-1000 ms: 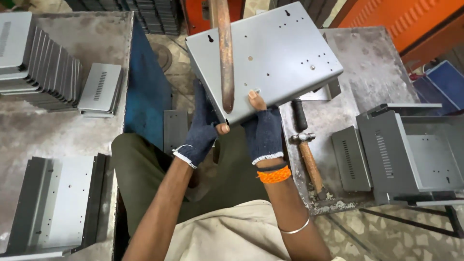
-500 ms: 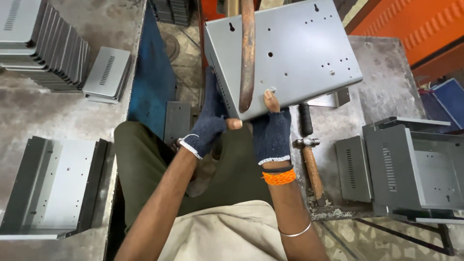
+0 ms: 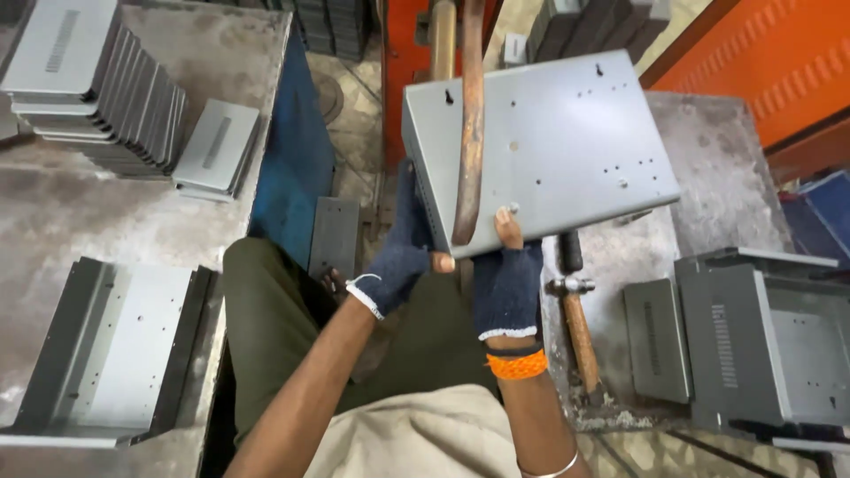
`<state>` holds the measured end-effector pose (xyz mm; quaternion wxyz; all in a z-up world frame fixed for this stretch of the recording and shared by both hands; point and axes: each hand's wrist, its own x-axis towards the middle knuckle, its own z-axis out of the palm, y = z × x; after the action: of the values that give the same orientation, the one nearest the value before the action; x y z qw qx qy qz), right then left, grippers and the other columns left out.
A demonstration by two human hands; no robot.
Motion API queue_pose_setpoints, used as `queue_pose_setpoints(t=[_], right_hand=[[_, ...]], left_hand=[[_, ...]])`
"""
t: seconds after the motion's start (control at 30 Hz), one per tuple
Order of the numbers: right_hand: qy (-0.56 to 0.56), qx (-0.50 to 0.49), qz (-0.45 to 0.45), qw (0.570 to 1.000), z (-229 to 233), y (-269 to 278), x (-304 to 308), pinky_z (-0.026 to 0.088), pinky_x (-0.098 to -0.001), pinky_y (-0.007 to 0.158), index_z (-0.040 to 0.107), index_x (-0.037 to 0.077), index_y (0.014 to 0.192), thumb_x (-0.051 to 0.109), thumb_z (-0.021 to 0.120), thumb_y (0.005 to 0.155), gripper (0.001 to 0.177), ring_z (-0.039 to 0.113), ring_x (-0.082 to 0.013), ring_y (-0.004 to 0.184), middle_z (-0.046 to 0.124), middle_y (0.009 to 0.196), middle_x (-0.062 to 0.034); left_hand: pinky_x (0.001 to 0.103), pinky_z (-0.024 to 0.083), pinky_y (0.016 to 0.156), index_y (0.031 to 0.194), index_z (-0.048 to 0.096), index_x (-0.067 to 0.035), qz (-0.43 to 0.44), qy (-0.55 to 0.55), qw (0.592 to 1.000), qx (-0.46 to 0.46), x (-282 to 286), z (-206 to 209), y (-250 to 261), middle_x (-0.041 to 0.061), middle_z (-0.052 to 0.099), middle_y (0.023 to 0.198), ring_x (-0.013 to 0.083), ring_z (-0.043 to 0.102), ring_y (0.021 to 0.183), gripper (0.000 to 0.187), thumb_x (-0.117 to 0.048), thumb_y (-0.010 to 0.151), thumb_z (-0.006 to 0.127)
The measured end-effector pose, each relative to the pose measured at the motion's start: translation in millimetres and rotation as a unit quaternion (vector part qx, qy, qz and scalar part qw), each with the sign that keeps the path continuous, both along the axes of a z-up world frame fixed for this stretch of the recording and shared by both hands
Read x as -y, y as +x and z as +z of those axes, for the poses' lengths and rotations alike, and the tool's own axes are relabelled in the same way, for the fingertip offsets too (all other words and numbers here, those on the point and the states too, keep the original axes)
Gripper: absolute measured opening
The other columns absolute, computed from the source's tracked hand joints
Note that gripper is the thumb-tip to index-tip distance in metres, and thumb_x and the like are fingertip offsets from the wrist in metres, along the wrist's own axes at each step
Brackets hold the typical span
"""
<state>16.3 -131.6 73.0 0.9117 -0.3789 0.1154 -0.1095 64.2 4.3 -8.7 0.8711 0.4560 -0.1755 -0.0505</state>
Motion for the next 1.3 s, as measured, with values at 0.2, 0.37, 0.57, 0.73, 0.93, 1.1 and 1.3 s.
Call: queue_pose_setpoints(t=[0.2, 0.37, 0.57, 0.73, 0.93, 1.1, 1.3], right_hand=[[0.057, -0.120, -0.083, 0.988, 19.1, 9.4, -5.6, 0.062, -0.0589, 0.083, 0.067, 0.004, 0.113, 0.012, 0.082, 0.083, 0.035, 0.070, -0.0361, 0.089, 0.070, 0.107, -0.0187], [-0.025, -0.033, -0.022, 0.999, -19.7, -16.9, 26.9, 0.047, -0.0302, 0.096, 0.059, -0.005, 0.121, -0.002, 0.065, 0.085, 0.037, 0.059, -0.0184, 0.099, 0.063, 0.113, -0.0116], [-0.050, -0.156, -0.034, 0.986, -12.6, -3.6, 59.8, 0.051, -0.0736, 0.087, 0.060, 0.016, 0.139, 0.025, 0.083, 0.072, 0.071, 0.068, -0.0443, 0.098, 0.069, 0.119, -0.0236], [-0.151, -0.180, 0.019, 0.972, -20.3, 0.0, 84.3, 0.048, -0.0586, 0.102, 0.064, 0.017, 0.135, 0.022, 0.072, 0.082, 0.054, 0.065, -0.0309, 0.113, 0.070, 0.123, -0.0166], [-0.331, -0.126, 0.026, 0.935, -11.3, 7.5, 112.8, 0.047, -0.0371, 0.112, 0.061, 0.001, 0.130, 0.016, 0.052, 0.101, 0.034, 0.059, -0.0157, 0.118, 0.069, 0.126, -0.0166], [-0.279, -0.131, 0.016, 0.951, -35.3, 16.1, 132.9, 0.055, -0.0312, 0.101, 0.068, 0.010, 0.129, 0.023, 0.062, 0.098, 0.034, 0.070, -0.0126, 0.112, 0.074, 0.122, -0.0098], [-0.379, -0.096, 0.095, 0.916, -74.4, 38.1, 189.5, 0.051, -0.0344, 0.103, 0.061, -0.007, 0.130, 0.011, 0.048, 0.105, 0.033, 0.064, -0.0203, 0.122, 0.068, 0.129, -0.0188]], left_hand=[[0.056, 0.037, 0.119, 0.165, -0.007, -0.026, -0.017, 0.007, 1.000, 0.000, -5.5, 1.7, -2.5, 0.018, 0.006, 0.171, 0.0412, 0.013, 0.155, 0.149, 0.006, 0.060, 0.094], [0.019, 0.041, 0.077, 0.167, 0.003, -0.010, 0.212, 0.215, 0.953, 0.029, -12.8, -79.7, 2.1, -0.002, 0.044, 0.092, 0.0094, 0.041, 0.077, 0.074, -0.004, 0.104, 0.042], [0.045, 0.028, 0.124, 0.157, 0.043, -0.019, 0.185, 0.205, 0.961, 0.011, -45.2, 54.6, -39.3, 0.011, 0.045, 0.161, 0.0285, 0.034, 0.152, 0.051, -0.036, 0.109, 0.045], [0.050, 0.019, 0.127, 0.152, 0.049, -0.015, 0.135, 0.203, 0.967, 0.080, -46.2, 69.6, -44.7, 0.014, 0.038, 0.165, 0.0323, 0.026, 0.155, 0.044, -0.024, 0.109, 0.044], [0.052, 0.020, 0.126, 0.138, 0.060, -0.009, 0.128, 0.138, 0.975, 0.119, -14.3, 66.9, -36.0, 0.015, 0.035, 0.166, 0.0333, 0.027, 0.155, 0.034, -0.022, 0.110, 0.046], [0.053, 0.029, 0.122, 0.128, 0.067, -0.007, 0.189, 0.127, 0.968, 0.110, 1.9, 68.6, -35.4, 0.020, 0.047, 0.158, 0.0357, 0.039, 0.149, 0.030, -0.021, 0.109, 0.049], [0.052, 0.034, 0.121, 0.122, 0.071, -0.006, 0.210, 0.084, 0.967, 0.117, 6.5, 68.4, -35.7, 0.021, 0.052, 0.154, 0.0349, 0.045, 0.146, 0.030, -0.027, 0.107, 0.055]])
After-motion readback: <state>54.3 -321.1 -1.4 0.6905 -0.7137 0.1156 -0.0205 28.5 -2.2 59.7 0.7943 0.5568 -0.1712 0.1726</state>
